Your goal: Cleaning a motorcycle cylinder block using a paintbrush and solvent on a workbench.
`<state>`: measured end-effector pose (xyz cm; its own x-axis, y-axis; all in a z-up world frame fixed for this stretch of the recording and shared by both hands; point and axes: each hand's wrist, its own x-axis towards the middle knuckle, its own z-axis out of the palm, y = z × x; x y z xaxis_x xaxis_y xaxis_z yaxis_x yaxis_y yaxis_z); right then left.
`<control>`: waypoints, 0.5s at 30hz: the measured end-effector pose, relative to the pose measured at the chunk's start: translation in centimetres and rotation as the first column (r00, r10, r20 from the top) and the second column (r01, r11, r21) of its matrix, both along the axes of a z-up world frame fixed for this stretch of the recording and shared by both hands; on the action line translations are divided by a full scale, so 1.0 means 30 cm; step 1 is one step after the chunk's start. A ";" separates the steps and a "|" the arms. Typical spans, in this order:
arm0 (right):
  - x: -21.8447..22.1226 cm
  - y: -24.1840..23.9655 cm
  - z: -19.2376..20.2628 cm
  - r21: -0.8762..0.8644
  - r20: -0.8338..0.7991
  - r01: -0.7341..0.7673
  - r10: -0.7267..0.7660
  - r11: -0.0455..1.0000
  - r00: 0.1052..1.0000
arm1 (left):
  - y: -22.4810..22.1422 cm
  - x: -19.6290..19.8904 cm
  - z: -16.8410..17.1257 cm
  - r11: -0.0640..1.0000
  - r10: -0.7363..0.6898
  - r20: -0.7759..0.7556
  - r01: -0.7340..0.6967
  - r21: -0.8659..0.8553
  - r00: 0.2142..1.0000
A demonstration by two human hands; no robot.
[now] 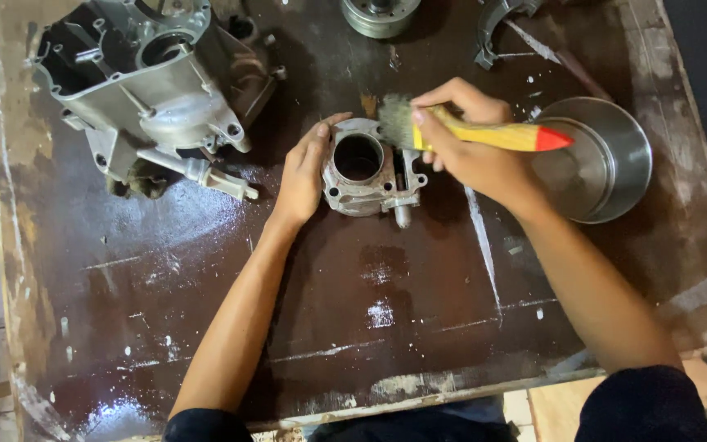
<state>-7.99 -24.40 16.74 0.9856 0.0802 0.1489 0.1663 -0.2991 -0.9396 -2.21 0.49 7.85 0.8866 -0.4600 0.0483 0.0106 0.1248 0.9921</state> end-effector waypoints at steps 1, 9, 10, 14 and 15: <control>0.001 -0.005 -0.001 0.000 -0.005 0.001 -0.001 1.000 1.000 | -0.002 -0.003 -0.002 1.000 -0.001 -0.005 0.001 0.000 1.000; -0.004 0.015 0.006 -0.048 0.071 0.035 -0.031 0.998 0.997 | -0.002 -0.005 0.022 0.999 0.024 0.039 -0.026 0.045 0.999; -0.006 0.009 0.009 -0.043 0.068 0.043 -0.040 0.998 0.997 | 0.001 -0.002 0.012 0.999 0.015 0.036 -0.017 0.050 0.999; -0.001 -0.032 0.007 0.035 -0.104 -0.163 0.166 0.986 0.981 | -0.004 0.006 -0.013 0.997 -0.009 -0.001 0.009 -0.074 1.000; 0.002 -0.039 0.002 0.066 -0.051 -0.148 0.152 0.987 0.987 | -0.001 0.002 -0.012 0.998 0.000 -0.004 -0.001 -0.063 1.000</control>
<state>-7.93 -25.57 16.80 0.9701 0.2199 0.1031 0.1515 -0.2159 -0.9646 -2.14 0.47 7.48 0.8871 -0.4557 0.0742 0.0141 0.1873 0.9822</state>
